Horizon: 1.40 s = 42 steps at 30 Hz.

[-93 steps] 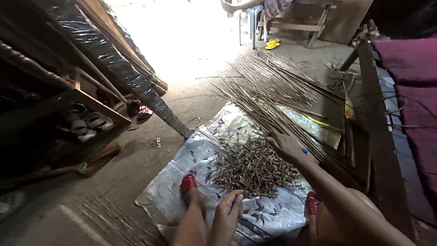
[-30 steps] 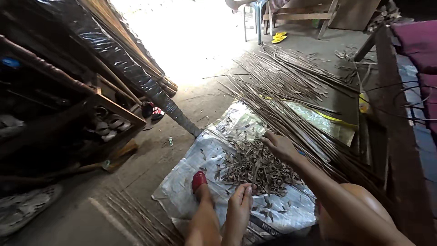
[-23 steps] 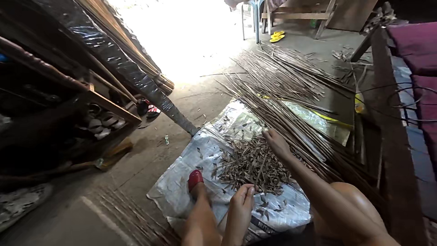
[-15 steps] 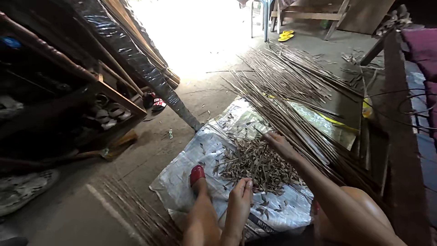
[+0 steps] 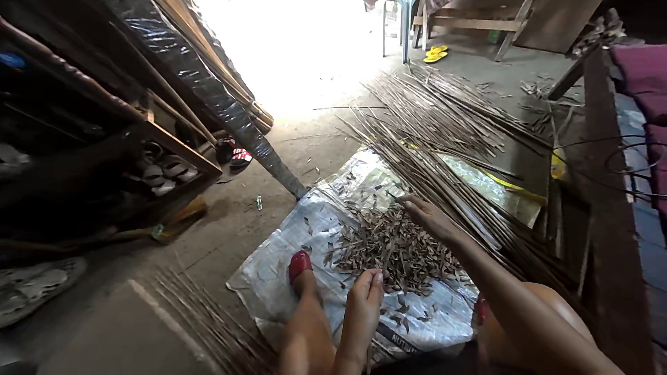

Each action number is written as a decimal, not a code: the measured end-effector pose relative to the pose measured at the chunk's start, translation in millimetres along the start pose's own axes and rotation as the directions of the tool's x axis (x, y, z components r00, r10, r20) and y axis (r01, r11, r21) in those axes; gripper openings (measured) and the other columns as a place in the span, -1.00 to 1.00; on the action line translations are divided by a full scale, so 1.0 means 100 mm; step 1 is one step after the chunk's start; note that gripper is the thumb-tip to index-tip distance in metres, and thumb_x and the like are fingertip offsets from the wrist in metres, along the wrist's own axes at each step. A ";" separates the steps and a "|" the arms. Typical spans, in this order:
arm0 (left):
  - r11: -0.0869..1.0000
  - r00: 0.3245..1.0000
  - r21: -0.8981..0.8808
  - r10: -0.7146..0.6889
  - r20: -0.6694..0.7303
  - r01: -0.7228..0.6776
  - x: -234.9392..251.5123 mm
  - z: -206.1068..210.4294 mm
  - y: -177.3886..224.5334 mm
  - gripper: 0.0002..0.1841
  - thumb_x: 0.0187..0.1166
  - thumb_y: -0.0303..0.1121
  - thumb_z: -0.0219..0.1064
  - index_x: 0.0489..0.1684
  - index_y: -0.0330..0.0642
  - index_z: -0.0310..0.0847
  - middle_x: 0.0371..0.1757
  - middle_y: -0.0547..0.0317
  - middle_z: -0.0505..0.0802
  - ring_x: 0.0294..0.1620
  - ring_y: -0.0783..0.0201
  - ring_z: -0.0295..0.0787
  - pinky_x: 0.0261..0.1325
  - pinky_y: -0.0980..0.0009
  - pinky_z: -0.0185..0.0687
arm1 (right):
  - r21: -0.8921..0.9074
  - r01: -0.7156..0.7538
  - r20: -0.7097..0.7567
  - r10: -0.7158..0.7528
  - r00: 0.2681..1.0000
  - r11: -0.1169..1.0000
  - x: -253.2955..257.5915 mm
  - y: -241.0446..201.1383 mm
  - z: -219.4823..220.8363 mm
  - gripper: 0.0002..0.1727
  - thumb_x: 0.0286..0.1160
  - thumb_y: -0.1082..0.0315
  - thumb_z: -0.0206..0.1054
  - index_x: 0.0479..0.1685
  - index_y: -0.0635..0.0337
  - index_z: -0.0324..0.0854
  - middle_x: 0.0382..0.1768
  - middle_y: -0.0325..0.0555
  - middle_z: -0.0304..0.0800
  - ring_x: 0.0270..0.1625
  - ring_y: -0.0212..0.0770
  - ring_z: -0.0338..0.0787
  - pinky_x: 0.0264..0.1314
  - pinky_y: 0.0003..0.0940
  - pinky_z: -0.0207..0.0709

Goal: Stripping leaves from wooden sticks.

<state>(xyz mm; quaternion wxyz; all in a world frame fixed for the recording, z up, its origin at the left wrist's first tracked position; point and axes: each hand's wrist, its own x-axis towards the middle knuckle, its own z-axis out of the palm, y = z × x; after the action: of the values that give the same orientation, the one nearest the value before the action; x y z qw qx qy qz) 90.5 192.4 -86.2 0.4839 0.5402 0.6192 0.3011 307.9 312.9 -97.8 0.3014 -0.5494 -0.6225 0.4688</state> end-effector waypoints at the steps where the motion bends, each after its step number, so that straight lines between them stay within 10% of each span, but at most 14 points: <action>1: 1.000 1.000 -0.008 -0.002 0.006 0.002 0.00 0.00 0.01 -0.73 0.82 -0.42 0.04 0.11 -0.28 0.69 -0.60 0.41 0.49 -0.70 0.57 0.28 -0.62 0.62 0.20 | -0.070 -0.008 0.015 0.009 1.000 0.998 -0.01 -0.02 -0.01 -0.41 0.86 -0.09 -0.16 0.43 0.11 0.58 -0.23 -0.08 0.67 -0.23 -0.19 0.59 0.03 -0.08 0.48; 5: 0.999 0.998 -0.049 -0.017 0.055 0.020 -0.02 0.02 0.03 -0.72 0.82 -0.42 0.02 0.12 -0.28 0.69 -0.63 0.43 0.46 -0.73 0.57 0.24 -0.66 0.63 0.15 | -0.350 -0.041 0.030 0.055 0.998 0.936 -0.05 -0.15 0.02 -0.40 0.88 -0.05 -0.15 0.31 0.28 0.58 -0.08 0.26 0.79 0.08 0.26 0.77 0.19 0.31 0.47; 12: 1.000 0.998 -0.018 -0.005 0.057 0.006 0.00 0.06 0.03 -0.71 0.83 -0.41 0.02 0.14 -0.29 0.68 -0.60 0.41 0.46 -0.71 0.55 0.25 -0.64 0.60 0.17 | -0.508 -0.153 -0.080 0.131 0.988 0.848 -0.04 -0.17 0.17 -0.38 0.87 -0.10 -0.20 0.21 0.24 0.58 -0.14 0.23 0.80 0.08 0.28 0.81 0.10 0.28 0.52; 19: 0.997 0.997 0.058 -0.045 0.056 0.042 0.00 0.07 0.05 -0.73 0.82 -0.41 0.06 0.11 -0.27 0.71 -0.58 0.37 0.49 -0.67 0.52 0.28 -0.57 0.57 0.22 | -0.185 -0.305 -0.184 0.272 0.944 0.934 0.03 -0.10 0.24 -0.42 0.83 -0.08 -0.01 0.36 0.27 0.56 0.04 0.27 0.77 0.14 0.25 0.76 0.23 0.31 0.48; 22: 0.997 0.997 0.055 -0.058 0.055 0.055 -0.01 0.06 0.04 -0.74 0.82 -0.42 0.07 0.10 -0.27 0.71 -0.57 0.37 0.50 -0.67 0.52 0.28 -0.57 0.57 0.21 | 0.098 -0.315 -0.212 0.329 0.920 0.944 0.12 0.07 0.13 -0.46 0.87 -0.02 -0.02 0.27 0.32 0.54 -0.05 0.17 0.68 -0.05 0.02 0.65 0.10 0.06 0.48; 25: 0.998 0.999 0.046 -0.048 0.025 0.047 0.02 0.04 -0.01 -0.74 0.82 -0.41 0.06 0.10 -0.27 0.70 -0.58 0.38 0.49 -0.67 0.52 0.29 -0.57 0.57 0.23 | 0.348 -0.226 -0.077 0.267 0.961 0.910 0.07 0.05 0.18 -0.59 0.90 0.08 -0.05 0.20 0.26 0.47 -0.50 -0.26 0.39 -0.60 -0.42 0.37 -0.50 -0.49 0.34; 29: 0.996 0.999 0.084 -0.032 -0.023 0.034 0.03 -0.01 0.01 -0.74 0.82 -0.42 0.07 0.13 -0.30 0.70 -0.49 0.30 0.58 -0.59 0.51 0.35 -0.47 0.54 0.31 | 0.421 -0.115 0.028 0.114 0.993 0.900 -0.01 -0.03 0.12 -0.63 0.89 0.18 -0.09 0.34 0.23 0.44 -0.57 -0.37 0.35 -0.67 -0.53 0.30 -0.60 -0.61 0.22; 34: 0.999 0.999 -0.004 -0.048 0.018 0.048 0.02 -0.01 0.05 -0.73 0.82 -0.42 0.04 0.16 -0.29 0.68 -0.55 0.38 0.51 -0.67 0.55 0.27 -0.60 0.60 0.18 | 0.100 -0.012 0.098 0.002 0.995 0.995 -0.01 -0.02 0.11 -0.53 0.85 0.08 -0.01 0.39 0.24 0.53 -0.30 -0.21 0.55 -0.40 -0.44 0.45 -0.25 -0.44 0.40; 36: 0.999 0.999 -0.016 -0.035 0.027 0.035 0.01 0.00 0.04 -0.72 0.82 -0.42 0.04 0.14 -0.28 0.69 -0.57 0.39 0.49 -0.68 0.55 0.26 -0.61 0.60 0.17 | -0.125 -0.034 0.131 0.050 0.990 0.992 -0.01 -0.05 0.09 -0.46 0.86 -0.02 -0.05 0.36 0.26 0.55 -0.08 0.11 0.73 -0.08 -0.06 0.68 0.13 0.01 0.51; 39: 0.999 0.997 0.024 -0.024 0.073 0.022 0.01 0.04 0.03 -0.72 0.83 -0.40 0.04 0.14 -0.27 0.70 -0.56 0.37 0.50 -0.65 0.53 0.28 -0.54 0.57 0.22 | -0.408 -0.064 0.043 0.089 0.995 0.911 -0.02 -0.11 0.19 -0.39 0.84 -0.12 -0.08 0.25 0.26 0.60 -0.16 0.24 0.78 0.00 0.27 0.79 0.11 0.32 0.51; 42: 0.998 0.991 0.024 -0.060 0.121 0.058 -0.02 0.08 0.04 -0.74 0.82 -0.39 0.07 0.12 -0.24 0.70 -0.59 0.40 0.48 -0.68 0.52 0.28 -0.57 0.57 0.23 | -0.253 -0.220 -0.175 0.179 0.968 0.942 0.04 -0.02 0.19 -0.43 0.85 -0.06 -0.04 0.26 0.28 0.62 -0.09 0.28 0.79 0.03 0.26 0.78 0.15 0.33 0.51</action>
<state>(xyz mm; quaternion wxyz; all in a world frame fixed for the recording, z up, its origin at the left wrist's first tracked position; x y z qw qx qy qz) 99.4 190.5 -84.8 0.5239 0.5441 0.6072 0.2467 289.3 311.7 -103.3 0.2203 -0.6794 -0.5971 0.3651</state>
